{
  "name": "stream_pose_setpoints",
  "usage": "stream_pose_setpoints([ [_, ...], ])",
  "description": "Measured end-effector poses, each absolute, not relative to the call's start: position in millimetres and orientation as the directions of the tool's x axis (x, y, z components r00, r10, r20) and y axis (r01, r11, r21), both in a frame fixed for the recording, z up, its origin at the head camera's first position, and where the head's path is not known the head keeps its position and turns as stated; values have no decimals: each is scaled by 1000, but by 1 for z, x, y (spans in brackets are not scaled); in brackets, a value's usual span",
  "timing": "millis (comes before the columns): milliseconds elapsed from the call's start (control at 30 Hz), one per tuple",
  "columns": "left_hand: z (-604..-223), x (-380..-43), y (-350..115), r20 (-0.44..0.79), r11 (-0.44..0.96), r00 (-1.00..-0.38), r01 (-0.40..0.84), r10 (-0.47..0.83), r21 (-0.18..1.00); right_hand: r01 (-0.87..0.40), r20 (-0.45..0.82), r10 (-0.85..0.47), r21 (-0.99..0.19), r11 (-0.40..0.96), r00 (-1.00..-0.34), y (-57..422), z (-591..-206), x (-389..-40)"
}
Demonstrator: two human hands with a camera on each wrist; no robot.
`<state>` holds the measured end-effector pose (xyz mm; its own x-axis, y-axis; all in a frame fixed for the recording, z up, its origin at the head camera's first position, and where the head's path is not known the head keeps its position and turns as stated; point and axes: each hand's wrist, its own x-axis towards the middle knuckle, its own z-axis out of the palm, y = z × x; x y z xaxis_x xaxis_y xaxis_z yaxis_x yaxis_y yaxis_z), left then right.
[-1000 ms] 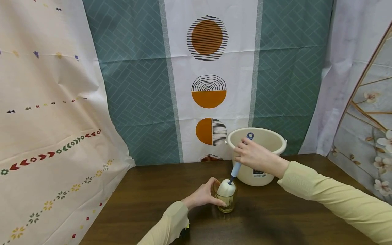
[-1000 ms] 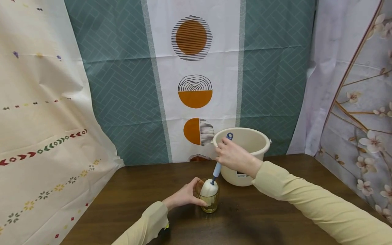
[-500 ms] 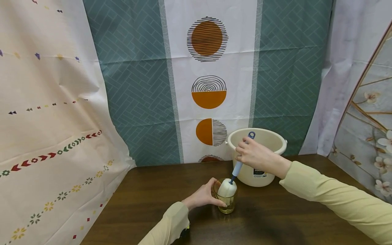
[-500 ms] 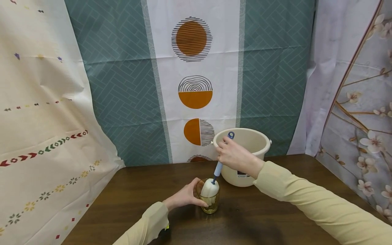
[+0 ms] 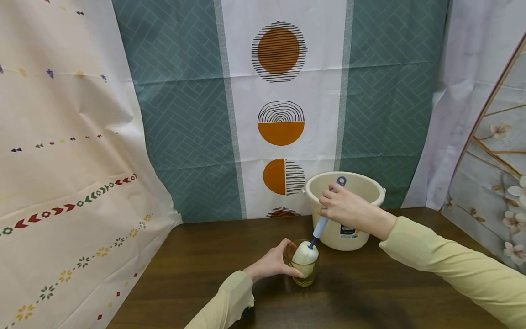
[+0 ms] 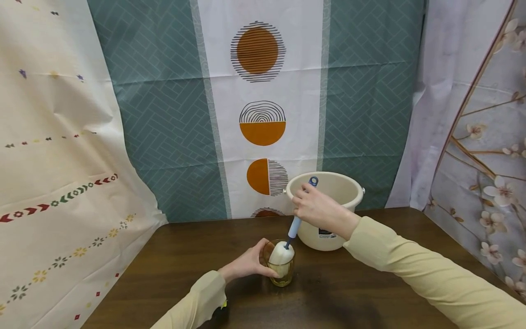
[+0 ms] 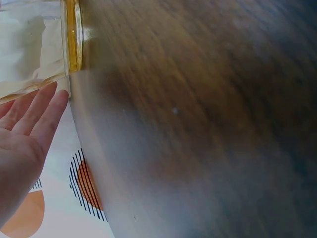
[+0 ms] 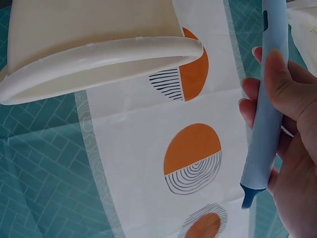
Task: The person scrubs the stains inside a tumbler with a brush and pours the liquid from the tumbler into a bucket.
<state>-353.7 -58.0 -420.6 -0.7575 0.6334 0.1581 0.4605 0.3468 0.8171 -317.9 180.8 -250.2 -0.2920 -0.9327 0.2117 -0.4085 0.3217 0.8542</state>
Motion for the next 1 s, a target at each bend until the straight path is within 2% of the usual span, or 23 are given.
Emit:
stream_pose_setpoints([
  [733,-422,-356,-57,169,335,-745,475,645,814,-428,196,-934,847,315,-299,182,-248,-317],
  [1000,-422,-356,-58,132,397,-770,458,624,795,-428,207,-931,843,325,-301,179,-245,-318],
])
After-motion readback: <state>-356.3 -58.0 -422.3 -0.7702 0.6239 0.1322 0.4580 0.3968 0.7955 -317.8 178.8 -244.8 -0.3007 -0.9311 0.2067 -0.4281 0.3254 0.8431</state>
